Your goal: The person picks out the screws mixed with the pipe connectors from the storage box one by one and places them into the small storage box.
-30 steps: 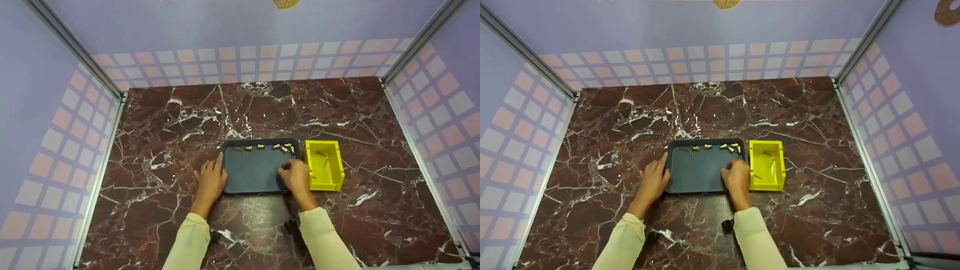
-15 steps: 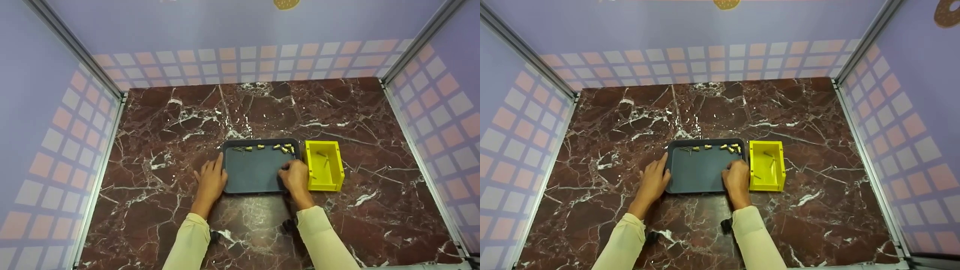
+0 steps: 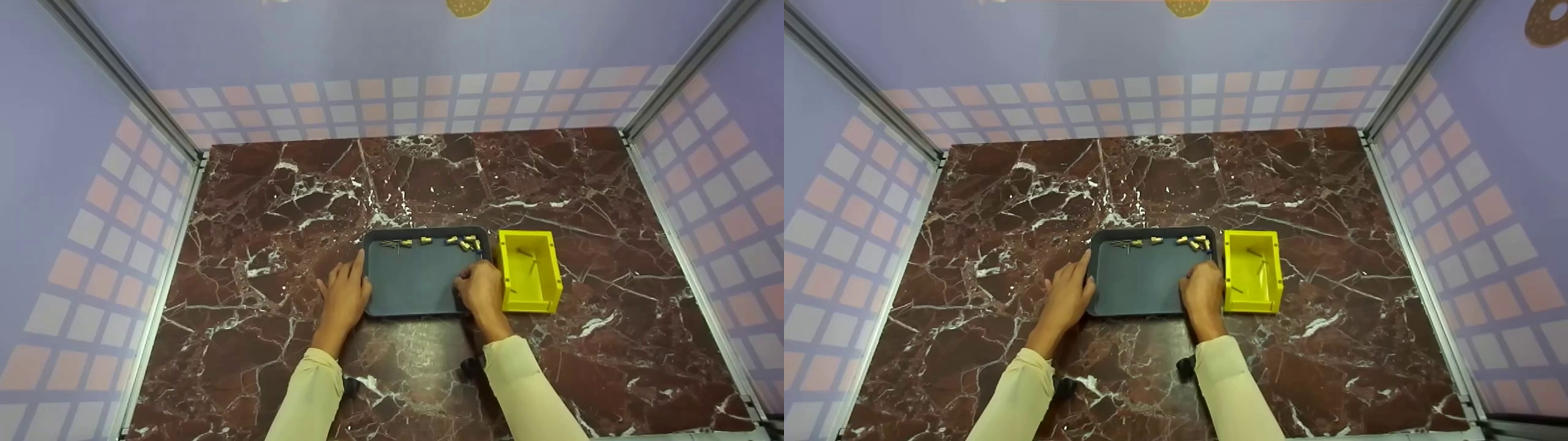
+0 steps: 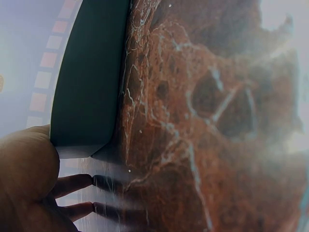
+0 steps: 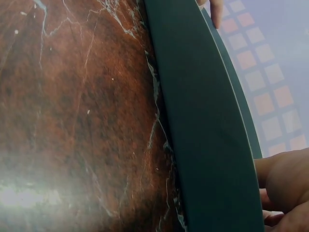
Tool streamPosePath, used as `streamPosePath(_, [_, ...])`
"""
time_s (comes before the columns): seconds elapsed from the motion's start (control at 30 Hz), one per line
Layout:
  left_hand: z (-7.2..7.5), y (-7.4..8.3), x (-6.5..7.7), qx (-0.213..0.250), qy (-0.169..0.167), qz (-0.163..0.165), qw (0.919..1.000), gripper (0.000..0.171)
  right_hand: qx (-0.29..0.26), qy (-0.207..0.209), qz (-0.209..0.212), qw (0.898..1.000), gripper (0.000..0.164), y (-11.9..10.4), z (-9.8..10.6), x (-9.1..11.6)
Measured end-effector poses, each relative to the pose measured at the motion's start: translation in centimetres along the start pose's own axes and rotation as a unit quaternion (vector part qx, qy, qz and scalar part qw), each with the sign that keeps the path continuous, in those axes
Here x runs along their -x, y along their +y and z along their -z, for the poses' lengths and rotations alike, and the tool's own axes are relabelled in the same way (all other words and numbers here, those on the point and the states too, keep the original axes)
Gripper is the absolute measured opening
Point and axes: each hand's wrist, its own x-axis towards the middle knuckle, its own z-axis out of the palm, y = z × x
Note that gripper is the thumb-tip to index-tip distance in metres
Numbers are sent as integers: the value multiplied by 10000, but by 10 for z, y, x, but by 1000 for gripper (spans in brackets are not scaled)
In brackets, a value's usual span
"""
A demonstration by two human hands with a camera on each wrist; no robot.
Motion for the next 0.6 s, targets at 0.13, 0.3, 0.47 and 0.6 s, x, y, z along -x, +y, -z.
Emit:
streamPosePath(0.13, [-1, 0, -1, -18, 25, 25, 10000, 59, -107, -54, 7, 9999, 13, 0, -1, 0])
streamPosePath(0.3, [-2, 1, -2, -26, 44, 45, 10000, 59, -289, -95, 46, 9995, 18, 0, -1, 1])
streamPosePath(0.47, [-2, 1, -2, 14, 11, 68, 10000, 60, -492, -206, -29, 9986, 16, -1, 1, 1])
streamPosePath(0.6, [-1, 1, -1, 15, -16, 103, 9999, 59, -763, -281, -113, 9966, 13, -2, 3, 1])
